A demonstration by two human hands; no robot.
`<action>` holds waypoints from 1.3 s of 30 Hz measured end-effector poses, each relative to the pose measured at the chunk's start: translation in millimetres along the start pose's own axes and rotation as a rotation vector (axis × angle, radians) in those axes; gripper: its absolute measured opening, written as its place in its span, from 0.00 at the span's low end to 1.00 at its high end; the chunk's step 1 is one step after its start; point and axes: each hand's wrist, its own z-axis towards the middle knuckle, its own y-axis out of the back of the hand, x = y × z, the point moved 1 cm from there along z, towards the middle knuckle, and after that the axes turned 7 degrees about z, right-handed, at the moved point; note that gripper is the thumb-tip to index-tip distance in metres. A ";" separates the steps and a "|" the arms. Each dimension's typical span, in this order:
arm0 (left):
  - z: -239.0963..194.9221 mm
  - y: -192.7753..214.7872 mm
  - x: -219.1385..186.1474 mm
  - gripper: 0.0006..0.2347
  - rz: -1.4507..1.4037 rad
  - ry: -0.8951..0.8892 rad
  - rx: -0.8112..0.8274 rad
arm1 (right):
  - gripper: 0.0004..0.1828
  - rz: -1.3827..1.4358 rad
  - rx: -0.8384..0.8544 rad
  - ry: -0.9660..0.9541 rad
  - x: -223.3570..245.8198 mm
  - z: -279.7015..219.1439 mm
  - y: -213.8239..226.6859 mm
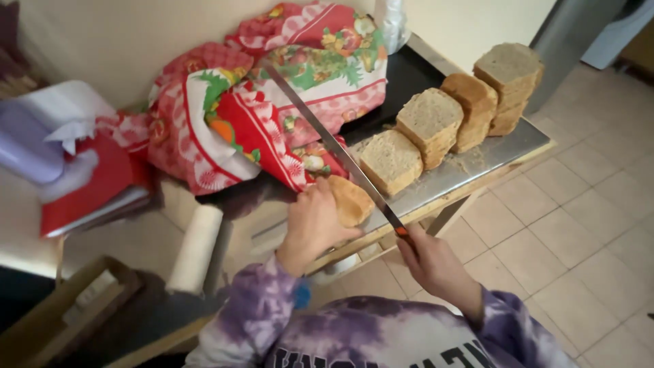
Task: The recorder uses a serrated bread knife to slice several loaves of bread on a metal counter.
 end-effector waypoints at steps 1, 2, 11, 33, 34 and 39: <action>0.7 -3.9 5.2 0.42 -0.003 0.011 -0.002 | 0.09 0.000 0.011 0.005 1.7 4.1 -4.6; 1.5 -7.8 10.0 0.39 -0.075 -0.018 0.013 | 0.09 -0.056 -0.002 -0.005 3.4 8.3 -8.9; -7.6 -19.7 13.5 0.35 -0.207 -0.055 -0.104 | 0.10 -0.150 -0.057 0.062 10.4 11.3 -31.2; -2.5 -26.0 13.1 0.34 -0.192 -0.051 -0.090 | 0.10 -0.248 0.027 -0.033 5.1 6.7 -26.7; -3.4 -30.8 14.1 0.34 -0.190 -0.054 -0.085 | 0.10 -0.245 0.025 -0.039 4.5 1.6 -26.1; -1.0 -34.7 13.2 0.35 -0.155 -0.113 -0.127 | 0.09 -0.172 0.092 -0.064 12.3 14.6 -19.5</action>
